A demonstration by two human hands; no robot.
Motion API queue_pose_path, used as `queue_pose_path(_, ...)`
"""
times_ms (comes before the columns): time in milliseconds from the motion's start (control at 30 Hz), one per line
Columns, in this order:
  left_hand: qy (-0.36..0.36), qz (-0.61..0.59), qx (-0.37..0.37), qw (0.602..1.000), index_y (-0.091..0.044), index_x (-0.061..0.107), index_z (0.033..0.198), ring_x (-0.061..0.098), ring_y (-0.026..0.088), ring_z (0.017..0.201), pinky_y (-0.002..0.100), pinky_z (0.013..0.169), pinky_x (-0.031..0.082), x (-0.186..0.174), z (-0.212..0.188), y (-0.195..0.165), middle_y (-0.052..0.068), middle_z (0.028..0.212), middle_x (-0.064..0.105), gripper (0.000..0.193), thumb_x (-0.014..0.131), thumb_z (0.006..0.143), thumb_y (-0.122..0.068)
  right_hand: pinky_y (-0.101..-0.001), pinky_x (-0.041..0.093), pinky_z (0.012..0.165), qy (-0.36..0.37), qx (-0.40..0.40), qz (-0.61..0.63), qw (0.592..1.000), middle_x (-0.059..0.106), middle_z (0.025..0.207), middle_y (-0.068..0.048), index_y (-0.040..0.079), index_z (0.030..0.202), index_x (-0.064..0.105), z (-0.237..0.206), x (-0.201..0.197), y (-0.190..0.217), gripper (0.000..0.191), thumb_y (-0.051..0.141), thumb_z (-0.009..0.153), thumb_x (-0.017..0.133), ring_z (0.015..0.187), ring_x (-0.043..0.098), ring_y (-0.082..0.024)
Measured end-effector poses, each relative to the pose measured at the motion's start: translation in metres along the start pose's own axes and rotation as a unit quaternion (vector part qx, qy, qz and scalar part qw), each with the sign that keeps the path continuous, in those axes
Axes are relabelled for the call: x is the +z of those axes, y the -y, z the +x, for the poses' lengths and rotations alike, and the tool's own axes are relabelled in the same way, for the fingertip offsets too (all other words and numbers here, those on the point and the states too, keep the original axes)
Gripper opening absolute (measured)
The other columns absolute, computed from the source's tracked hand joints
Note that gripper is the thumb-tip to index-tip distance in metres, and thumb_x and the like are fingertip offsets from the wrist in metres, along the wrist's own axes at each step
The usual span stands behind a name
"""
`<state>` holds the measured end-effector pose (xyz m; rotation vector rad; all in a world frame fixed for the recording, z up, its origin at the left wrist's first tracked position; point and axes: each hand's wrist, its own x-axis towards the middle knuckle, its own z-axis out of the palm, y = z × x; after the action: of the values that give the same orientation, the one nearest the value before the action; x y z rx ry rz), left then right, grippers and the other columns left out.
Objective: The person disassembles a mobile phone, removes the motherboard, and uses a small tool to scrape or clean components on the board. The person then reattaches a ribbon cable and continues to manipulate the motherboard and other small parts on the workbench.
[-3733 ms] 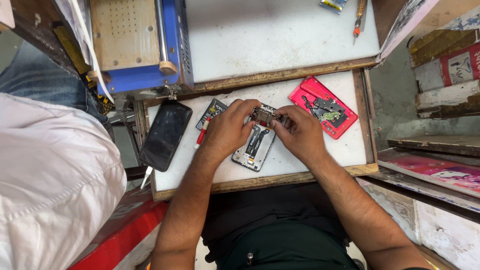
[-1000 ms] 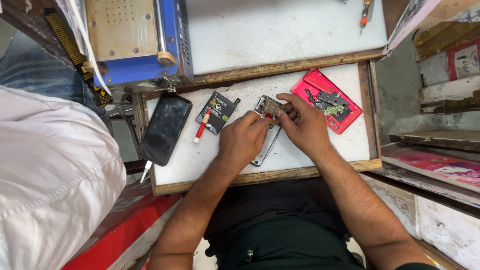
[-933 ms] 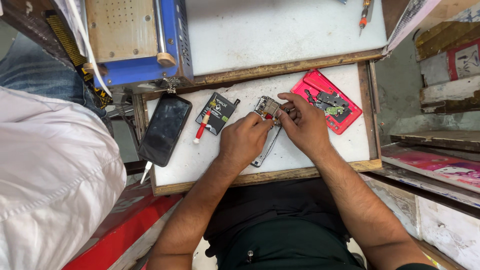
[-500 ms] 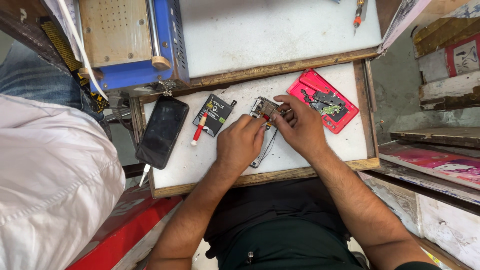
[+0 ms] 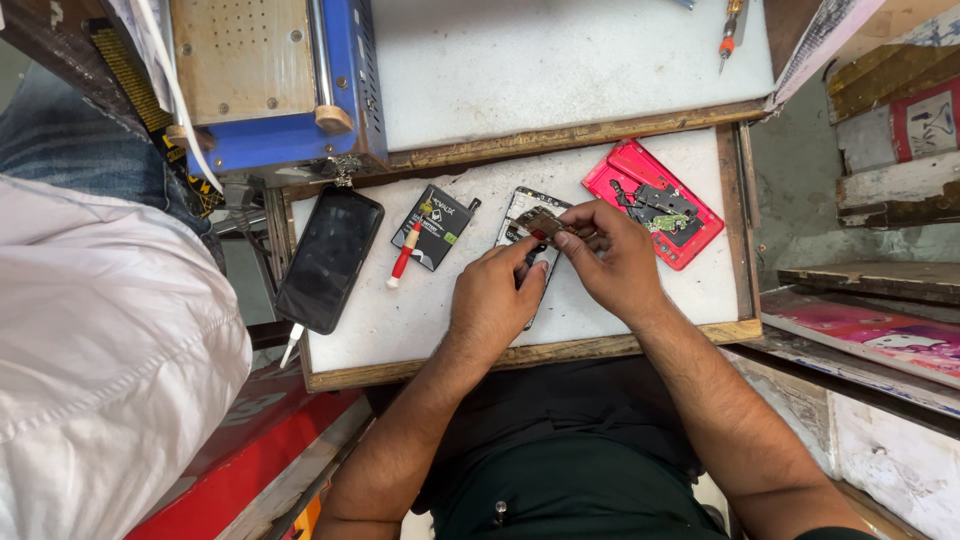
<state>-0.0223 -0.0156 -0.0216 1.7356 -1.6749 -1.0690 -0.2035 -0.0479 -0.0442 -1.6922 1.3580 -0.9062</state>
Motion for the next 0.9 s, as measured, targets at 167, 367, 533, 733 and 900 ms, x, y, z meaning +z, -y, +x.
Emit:
queue_pose_path(167,-0.016,-0.036,-0.043,0.998,-0.008,0.076,0.106,0.069,0.021,0.061,0.036,0.060,0.056,0.000,0.005,-0.001,0.006,0.072,0.071,0.023,0.073,0.089,-0.023,-0.0277,0.060,0.072,-0.005,-0.013,0.006,1.000,0.073,0.097,-0.009,0.002,0.107,0.061,0.001,0.001,-0.003,0.016,0.005,0.097,0.073,0.086,0.073,-0.014)
queue_pose_path(367,-0.031,-0.044,-0.048,0.997,-0.008,0.076,0.095,0.070,0.018,0.058,0.034,0.057,0.056,0.004,0.008,0.000,0.004,0.068,0.071,0.016,0.073,0.088,-0.022,-0.0280,0.059,0.065,-0.021,-0.032,-0.019,0.999,0.073,0.097,-0.009,0.002,0.105,0.063,-0.001,0.003,0.000,0.015,0.005,0.096,0.074,0.080,0.073,-0.016)
queue_pose_path(533,-0.014,-0.062,-0.061,0.996,-0.008,0.076,0.094,0.070,0.016,0.056,0.031,0.056,0.056,0.005,0.006,0.004,0.003,0.068,0.072,0.015,0.073,0.088,-0.022,-0.0294,0.058,0.062,-0.040,-0.047,-0.066,0.996,0.072,0.094,-0.010,0.002,0.103,0.063,-0.005,0.008,0.002,0.016,0.005,0.094,0.076,0.074,0.072,-0.018)
queue_pose_path(733,-0.087,-0.043,0.022,0.995,-0.007,0.076,0.102,0.069,0.018,0.060,0.033,0.057,0.054,0.011,-0.006,0.003,0.004,0.074,0.071,0.016,0.074,0.091,-0.019,-0.0280,0.058,0.063,-0.060,-0.033,-0.023,0.997,0.072,0.094,-0.010,0.001,0.105,0.062,-0.006,0.008,0.000,0.016,0.005,0.096,0.074,0.078,0.071,-0.015)
queue_pose_path(900,-0.194,0.113,0.152,0.963,-0.007,0.062,0.134,0.063,0.032,0.105,0.046,0.091,0.053,0.014,-0.032,0.000,0.011,0.110,0.066,0.055,0.081,0.084,-0.019,-0.0241,0.059,0.070,-0.079,0.047,0.189,0.978,0.071,0.105,-0.006,0.001,0.115,0.055,-0.007,0.000,-0.011,0.019,0.007,0.102,0.067,0.091,0.069,-0.008)
